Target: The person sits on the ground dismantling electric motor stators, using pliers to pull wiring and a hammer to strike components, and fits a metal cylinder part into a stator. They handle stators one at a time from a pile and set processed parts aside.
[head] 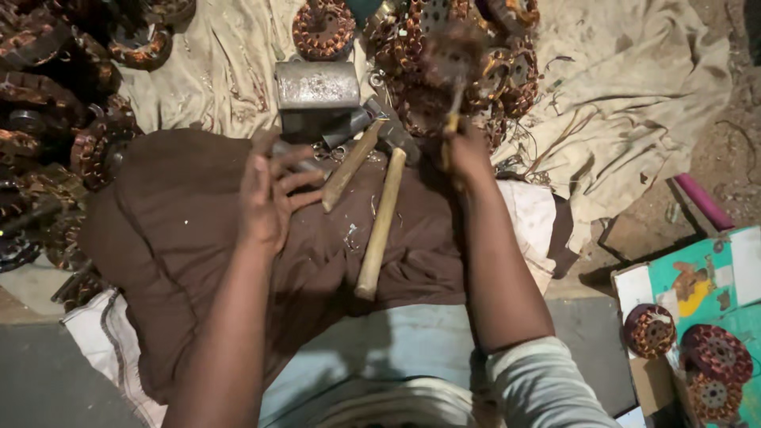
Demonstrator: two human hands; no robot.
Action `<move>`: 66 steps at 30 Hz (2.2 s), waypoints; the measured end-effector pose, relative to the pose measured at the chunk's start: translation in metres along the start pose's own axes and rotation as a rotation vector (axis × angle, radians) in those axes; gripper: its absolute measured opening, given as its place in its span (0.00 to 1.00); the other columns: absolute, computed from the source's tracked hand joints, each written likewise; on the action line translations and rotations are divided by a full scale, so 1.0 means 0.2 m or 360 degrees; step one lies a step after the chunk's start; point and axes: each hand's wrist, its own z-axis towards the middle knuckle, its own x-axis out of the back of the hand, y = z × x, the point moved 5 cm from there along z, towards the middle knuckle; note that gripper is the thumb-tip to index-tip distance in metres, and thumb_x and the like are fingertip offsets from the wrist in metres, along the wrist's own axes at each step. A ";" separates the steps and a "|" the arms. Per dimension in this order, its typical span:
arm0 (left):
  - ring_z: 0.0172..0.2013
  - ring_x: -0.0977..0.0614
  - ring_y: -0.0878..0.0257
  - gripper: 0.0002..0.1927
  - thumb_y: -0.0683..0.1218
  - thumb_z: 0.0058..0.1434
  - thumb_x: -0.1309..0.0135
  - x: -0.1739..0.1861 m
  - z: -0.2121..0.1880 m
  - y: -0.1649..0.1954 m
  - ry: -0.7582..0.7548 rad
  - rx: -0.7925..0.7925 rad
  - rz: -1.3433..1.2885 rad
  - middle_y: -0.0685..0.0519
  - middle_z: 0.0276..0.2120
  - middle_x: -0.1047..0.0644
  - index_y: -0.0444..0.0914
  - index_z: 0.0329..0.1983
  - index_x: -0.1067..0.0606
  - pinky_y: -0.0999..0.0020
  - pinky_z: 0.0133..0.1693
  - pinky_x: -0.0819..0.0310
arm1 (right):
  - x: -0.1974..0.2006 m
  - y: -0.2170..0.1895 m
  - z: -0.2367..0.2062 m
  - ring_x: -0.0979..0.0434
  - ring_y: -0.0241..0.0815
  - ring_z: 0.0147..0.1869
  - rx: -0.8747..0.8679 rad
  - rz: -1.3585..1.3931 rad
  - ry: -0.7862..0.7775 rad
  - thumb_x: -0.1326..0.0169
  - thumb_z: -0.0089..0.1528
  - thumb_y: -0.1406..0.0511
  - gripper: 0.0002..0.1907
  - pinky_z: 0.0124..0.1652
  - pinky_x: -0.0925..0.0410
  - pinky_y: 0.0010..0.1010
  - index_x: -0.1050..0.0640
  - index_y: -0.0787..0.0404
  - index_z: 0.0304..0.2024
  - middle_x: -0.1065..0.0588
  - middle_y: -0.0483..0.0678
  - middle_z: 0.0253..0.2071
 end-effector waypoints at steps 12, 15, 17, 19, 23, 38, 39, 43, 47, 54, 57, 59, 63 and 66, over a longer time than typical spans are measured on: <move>0.41 0.17 0.57 0.33 0.57 0.68 0.46 0.07 -0.05 -0.03 0.0057 0.0113 0.0299 0.45 0.47 0.22 0.37 0.71 0.36 0.62 0.43 0.18 | -0.41 -0.18 -0.33 0.26 0.67 0.55 0.0530 -0.1226 0.0123 0.38 0.56 0.50 0.41 0.50 0.32 0.52 0.34 0.66 0.64 0.26 0.67 0.52; 0.42 0.18 0.59 0.31 0.54 0.68 0.45 0.04 -0.02 -0.02 0.0040 0.0069 0.0340 0.45 0.46 0.22 0.36 0.69 0.36 0.64 0.43 0.19 | -0.42 -0.11 -0.20 0.23 0.67 0.53 0.0245 -0.1302 0.0146 0.44 0.63 0.47 0.36 0.50 0.31 0.54 0.33 0.65 0.64 0.23 0.65 0.49; 0.41 0.18 0.60 0.28 0.52 0.67 0.44 0.02 -0.01 -0.03 0.0010 0.0042 0.0493 0.47 0.45 0.22 0.36 0.67 0.33 0.66 0.42 0.20 | -0.44 -0.08 -0.14 0.21 0.67 0.52 0.0200 -0.1237 0.0123 0.47 0.67 0.47 0.34 0.51 0.31 0.54 0.33 0.63 0.65 0.22 0.65 0.46; 0.40 0.20 0.59 0.26 0.51 0.67 0.43 0.00 0.03 -0.02 -0.0019 0.0046 0.0666 0.46 0.42 0.22 0.36 0.64 0.30 0.66 0.40 0.23 | -0.45 -0.15 -0.14 0.22 0.70 0.49 0.0504 -0.0994 0.0156 0.48 0.65 0.51 0.34 0.49 0.31 0.54 0.33 0.62 0.68 0.22 0.68 0.42; 0.39 0.18 0.52 0.24 0.53 0.62 0.42 -0.04 0.20 -0.08 -0.0014 0.0018 0.1499 0.40 0.40 0.20 0.35 0.57 0.25 0.60 0.41 0.24 | -0.27 -0.17 -0.09 0.27 0.50 0.38 0.0070 -0.0346 0.0106 0.48 0.70 0.50 0.23 0.37 0.36 0.42 0.21 0.63 0.49 0.26 0.51 0.34; 0.53 0.23 0.33 0.37 0.67 0.61 0.46 -0.06 0.67 -0.43 0.0264 0.0471 0.2384 0.27 0.51 0.24 0.27 0.49 0.22 0.46 0.56 0.29 | -0.02 -0.32 -0.14 0.20 0.48 0.53 0.0074 0.1777 -0.0311 0.52 0.71 0.54 0.16 0.58 0.28 0.47 0.27 0.59 0.41 0.26 0.47 0.39; 0.54 0.22 0.35 0.38 0.69 0.61 0.47 -0.07 0.68 -0.44 0.0227 0.0596 0.2370 0.28 0.50 0.23 0.28 0.49 0.21 0.47 0.57 0.28 | -0.05 -0.33 -0.13 0.19 0.49 0.53 0.0059 0.1730 -0.0364 0.52 0.71 0.54 0.16 0.58 0.28 0.48 0.28 0.59 0.39 0.25 0.49 0.39; 0.53 0.22 0.35 0.41 0.72 0.62 0.51 -0.10 0.71 -0.48 0.0094 0.0728 0.2482 0.28 0.50 0.24 0.28 0.49 0.21 0.46 0.56 0.30 | -0.13 -0.30 -0.11 0.20 0.47 0.52 -0.0036 0.1296 -0.0375 0.52 0.70 0.54 0.17 0.54 0.28 0.42 0.24 0.61 0.41 0.22 0.51 0.42; 0.54 0.21 0.36 0.42 0.72 0.62 0.53 -0.04 0.76 -0.53 0.0111 0.0849 0.2356 0.28 0.50 0.23 0.27 0.48 0.20 0.49 0.57 0.29 | -0.19 -0.27 -0.11 0.20 0.47 0.49 -0.0020 0.1027 -0.0429 0.49 0.72 0.55 0.18 0.52 0.28 0.39 0.25 0.65 0.40 0.21 0.55 0.43; 0.54 0.21 0.49 0.34 0.61 0.61 0.45 0.08 0.85 -0.48 -0.0032 0.0716 0.1332 0.48 0.55 0.23 0.34 0.63 0.26 0.53 0.55 0.28 | -0.20 -0.22 -0.06 0.17 0.46 0.50 -0.0065 0.1012 -0.0375 0.50 0.72 0.56 0.19 0.51 0.27 0.38 0.25 0.67 0.43 0.21 0.52 0.41; 0.44 0.28 0.44 0.37 0.62 0.70 0.47 0.14 0.70 -0.46 -0.0059 0.1380 0.0829 0.33 0.45 0.22 0.29 0.68 0.29 0.52 0.44 0.45 | -0.20 -0.20 -0.05 0.19 0.44 0.48 -0.0149 0.1012 -0.0340 0.50 0.70 0.56 0.19 0.50 0.27 0.38 0.22 0.66 0.46 0.22 0.50 0.40; 0.49 0.25 0.56 0.33 0.58 0.64 0.44 0.13 0.57 -0.38 -0.0092 0.1288 0.0836 0.45 0.53 0.22 0.35 0.67 0.29 0.59 0.49 0.33 | -0.20 -0.20 -0.06 0.20 0.43 0.48 -0.0177 0.0994 -0.0362 0.51 0.70 0.56 0.18 0.50 0.27 0.38 0.22 0.65 0.47 0.21 0.50 0.42; 0.50 0.21 0.60 0.37 0.49 0.56 0.36 0.00 0.30 -0.15 -0.0488 0.0720 0.0342 0.48 0.54 0.24 0.36 0.68 0.34 0.64 0.51 0.26 | -0.22 -0.25 -0.09 0.20 0.43 0.53 -0.0090 0.1111 -0.0479 0.52 0.72 0.57 0.18 0.54 0.28 0.39 0.23 0.64 0.53 0.24 0.48 0.43; 0.47 0.18 0.53 0.38 0.47 0.52 0.33 -0.05 0.15 -0.04 -0.0514 0.0668 0.0270 0.43 0.50 0.22 0.32 0.64 0.33 0.58 0.51 0.21 | -0.23 -0.29 -0.12 0.23 0.41 0.56 -0.0092 0.1226 -0.0553 0.53 0.71 0.58 0.20 0.57 0.29 0.39 0.23 0.62 0.59 0.22 0.48 0.50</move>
